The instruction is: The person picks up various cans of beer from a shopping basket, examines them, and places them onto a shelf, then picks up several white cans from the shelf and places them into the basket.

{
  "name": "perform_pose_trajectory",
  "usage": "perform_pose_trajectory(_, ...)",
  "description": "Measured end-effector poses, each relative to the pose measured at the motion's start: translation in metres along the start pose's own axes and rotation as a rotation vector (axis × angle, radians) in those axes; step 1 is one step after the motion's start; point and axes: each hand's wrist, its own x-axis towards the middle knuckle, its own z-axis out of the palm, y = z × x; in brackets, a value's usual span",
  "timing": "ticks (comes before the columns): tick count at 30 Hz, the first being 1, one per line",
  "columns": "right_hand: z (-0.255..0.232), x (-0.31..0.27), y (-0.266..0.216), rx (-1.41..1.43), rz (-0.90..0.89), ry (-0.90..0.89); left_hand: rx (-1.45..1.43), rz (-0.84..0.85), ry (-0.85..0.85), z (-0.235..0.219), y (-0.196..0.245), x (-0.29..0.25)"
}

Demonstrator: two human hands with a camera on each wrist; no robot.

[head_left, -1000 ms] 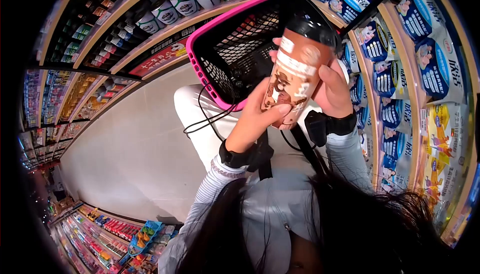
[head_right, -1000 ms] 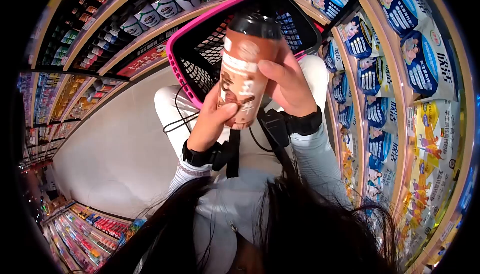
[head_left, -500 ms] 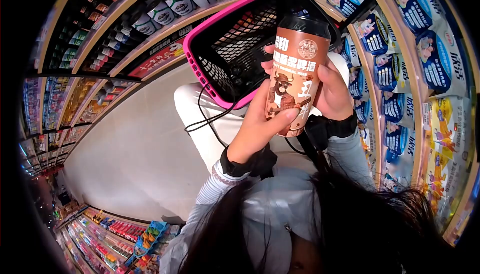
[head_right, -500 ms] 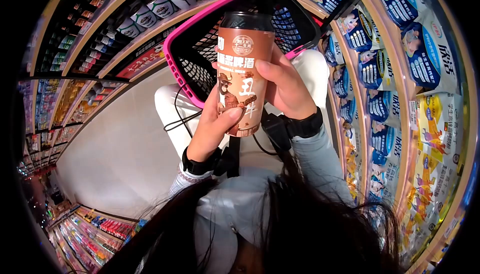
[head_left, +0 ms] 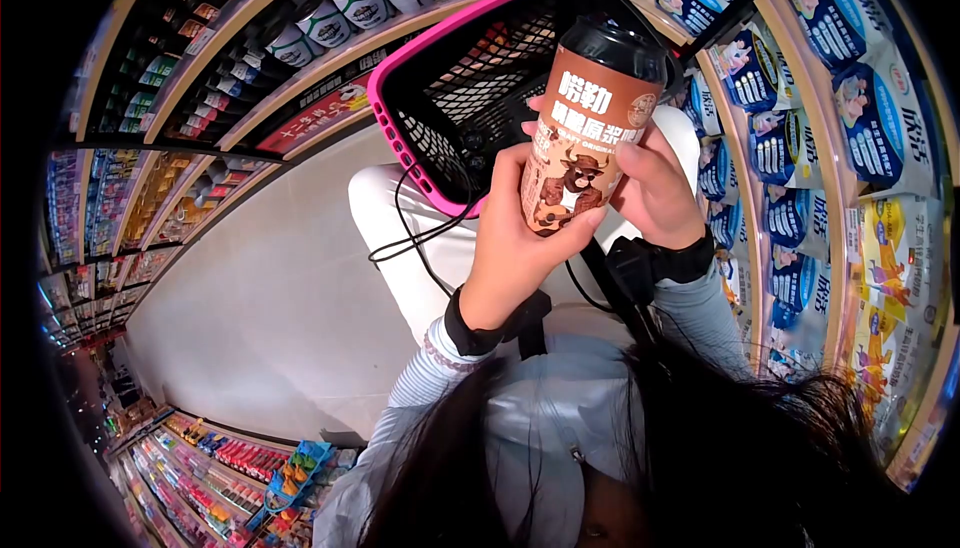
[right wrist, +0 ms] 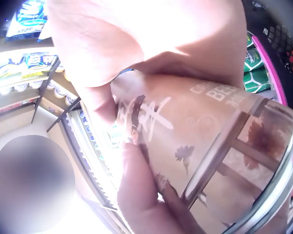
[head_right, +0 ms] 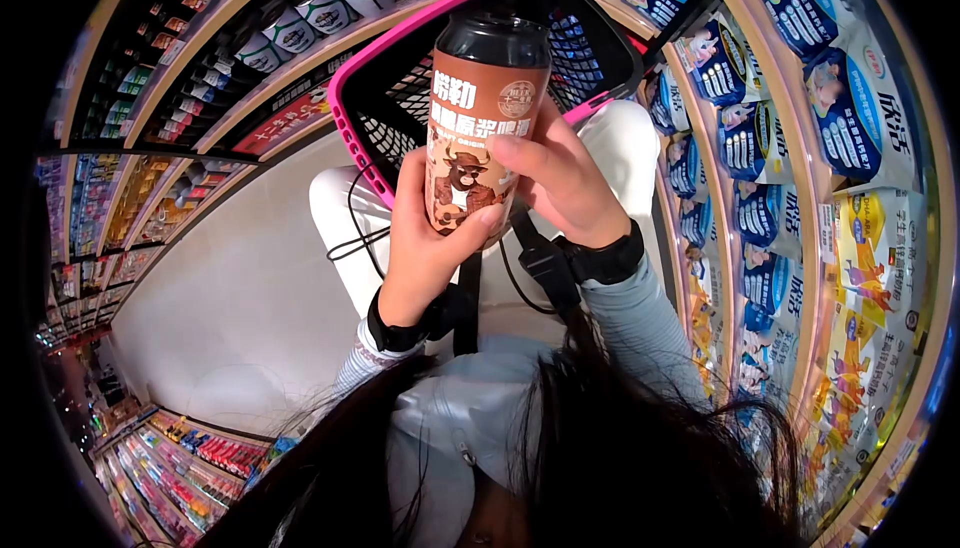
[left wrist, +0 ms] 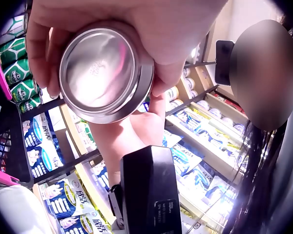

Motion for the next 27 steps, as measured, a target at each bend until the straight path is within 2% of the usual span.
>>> perform_pose_trajectory(8,0.004,0.0,-0.005,-0.078,0.004,0.017,0.078,0.004,-0.035,-0.005,-0.001,0.0)
perform_pose_trajectory(14,0.001,-0.002,-0.004,0.036,-0.024,0.032,-0.091,-0.078,-0.216,-0.023,-0.003,0.004)
perform_pose_trajectory(18,0.0,-0.001,-0.004,0.057,-0.025,0.031,-0.062,-0.065,-0.282,-0.028,-0.004,0.01)
perform_pose_trajectory(24,0.0,0.003,-0.002,0.053,-0.035,0.054,-0.159,-0.137,-0.26,-0.024,0.002,0.012)
perform_pose_trajectory(27,-0.002,0.006,0.0,0.056,-0.037,0.046,-0.141,-0.12,-0.26,-0.026,-0.002,0.013)
